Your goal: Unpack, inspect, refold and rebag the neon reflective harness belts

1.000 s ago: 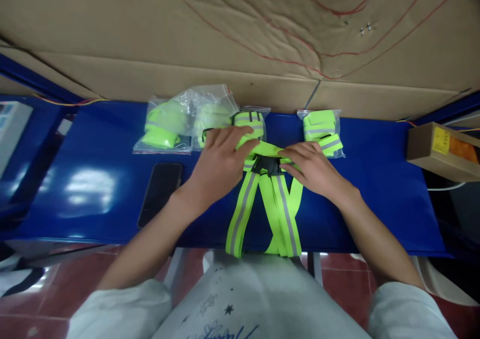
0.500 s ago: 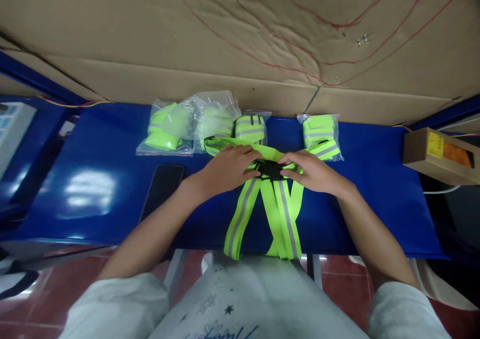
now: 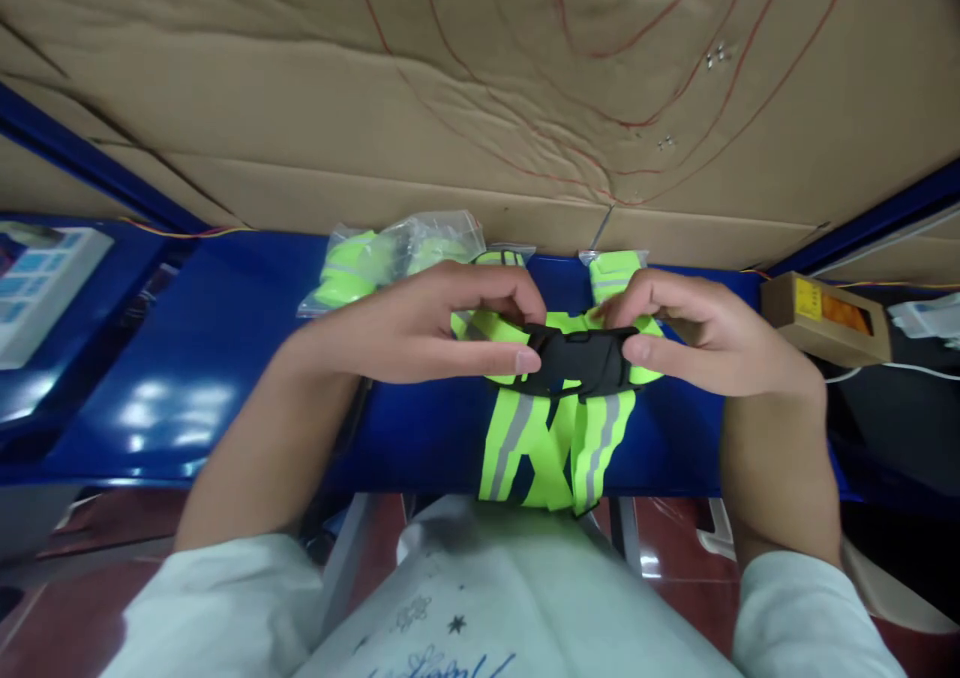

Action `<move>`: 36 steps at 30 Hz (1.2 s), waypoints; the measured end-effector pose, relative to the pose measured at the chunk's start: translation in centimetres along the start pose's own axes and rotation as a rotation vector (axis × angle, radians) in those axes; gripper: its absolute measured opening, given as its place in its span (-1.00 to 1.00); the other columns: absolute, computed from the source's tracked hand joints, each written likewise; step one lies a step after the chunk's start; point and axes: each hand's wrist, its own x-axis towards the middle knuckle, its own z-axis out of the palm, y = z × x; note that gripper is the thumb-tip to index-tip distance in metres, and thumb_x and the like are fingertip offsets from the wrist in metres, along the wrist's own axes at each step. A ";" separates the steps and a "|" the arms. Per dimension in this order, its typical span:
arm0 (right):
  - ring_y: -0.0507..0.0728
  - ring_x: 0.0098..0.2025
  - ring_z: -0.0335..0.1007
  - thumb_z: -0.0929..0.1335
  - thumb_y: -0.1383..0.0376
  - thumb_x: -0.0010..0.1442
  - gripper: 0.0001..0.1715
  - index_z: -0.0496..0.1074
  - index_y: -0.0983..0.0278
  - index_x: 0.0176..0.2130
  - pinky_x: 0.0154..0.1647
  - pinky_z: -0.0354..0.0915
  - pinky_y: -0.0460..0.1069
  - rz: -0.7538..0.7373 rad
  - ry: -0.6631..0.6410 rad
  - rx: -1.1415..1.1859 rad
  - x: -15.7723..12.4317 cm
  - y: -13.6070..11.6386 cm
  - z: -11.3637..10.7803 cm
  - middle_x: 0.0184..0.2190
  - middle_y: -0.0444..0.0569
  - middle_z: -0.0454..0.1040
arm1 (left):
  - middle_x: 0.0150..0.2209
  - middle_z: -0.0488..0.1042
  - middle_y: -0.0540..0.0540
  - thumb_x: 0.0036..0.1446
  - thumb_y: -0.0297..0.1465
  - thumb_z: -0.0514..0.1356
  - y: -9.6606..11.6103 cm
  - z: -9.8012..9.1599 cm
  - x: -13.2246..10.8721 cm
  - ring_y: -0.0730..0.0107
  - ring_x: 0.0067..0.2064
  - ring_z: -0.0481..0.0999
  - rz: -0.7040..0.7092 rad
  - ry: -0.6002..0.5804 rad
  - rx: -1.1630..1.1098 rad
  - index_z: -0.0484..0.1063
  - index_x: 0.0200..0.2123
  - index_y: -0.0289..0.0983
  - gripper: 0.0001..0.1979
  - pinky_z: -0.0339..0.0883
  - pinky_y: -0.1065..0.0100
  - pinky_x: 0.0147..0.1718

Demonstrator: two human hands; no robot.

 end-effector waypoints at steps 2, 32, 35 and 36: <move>0.06 -0.44 0.32 0.41 -0.05 0.32 -0.66 0.52 0.16 -0.21 -0.41 0.27 -0.04 0.029 -0.015 -0.028 -0.3 -1.2 -0.8 -0.46 -0.15 0.45 | -0.37 0.61 -0.03 0.16 -0.19 0.35 0.9 -0.2 -0.6 0.28 -0.38 0.55 -0.022 0.067 -0.022 0.59 -0.23 -0.14 -0.82 0.37 0.31 -0.42; 0.14 -0.10 0.49 0.49 0.15 0.23 -0.80 0.60 0.13 -0.14 -0.01 0.44 0.06 -0.364 0.474 0.114 2.3 -3.6 1.9 -0.19 -0.08 0.56 | -0.39 0.53 0.04 0.13 -0.16 0.46 1.6 4.0 1.2 0.52 -0.45 0.47 0.340 0.534 -0.805 0.47 -0.30 -0.20 -0.70 0.34 0.49 -0.47; 0.13 -0.18 0.56 0.46 0.00 0.27 -0.67 0.62 0.13 -0.09 -0.17 0.49 0.01 -0.116 0.491 0.329 2.3 -3.0 2.0 -0.20 -0.09 0.63 | -0.35 0.55 0.03 0.16 -0.17 0.45 1.1 4.3 1.0 0.52 -0.43 0.48 0.307 0.632 -0.795 0.48 -0.28 -0.20 -0.71 0.35 0.48 -0.45; 0.14 -0.18 0.58 0.40 -0.09 0.32 -0.57 0.63 0.14 -0.07 -0.19 0.51 0.01 -0.038 0.464 0.430 2.3 -2.8 2.0 -0.19 -0.07 0.64 | -0.34 0.55 0.03 0.18 -0.18 0.43 0.9 4.5 1.0 0.52 -0.42 0.49 0.303 0.662 -0.781 0.49 -0.27 -0.20 -0.74 0.36 0.47 -0.43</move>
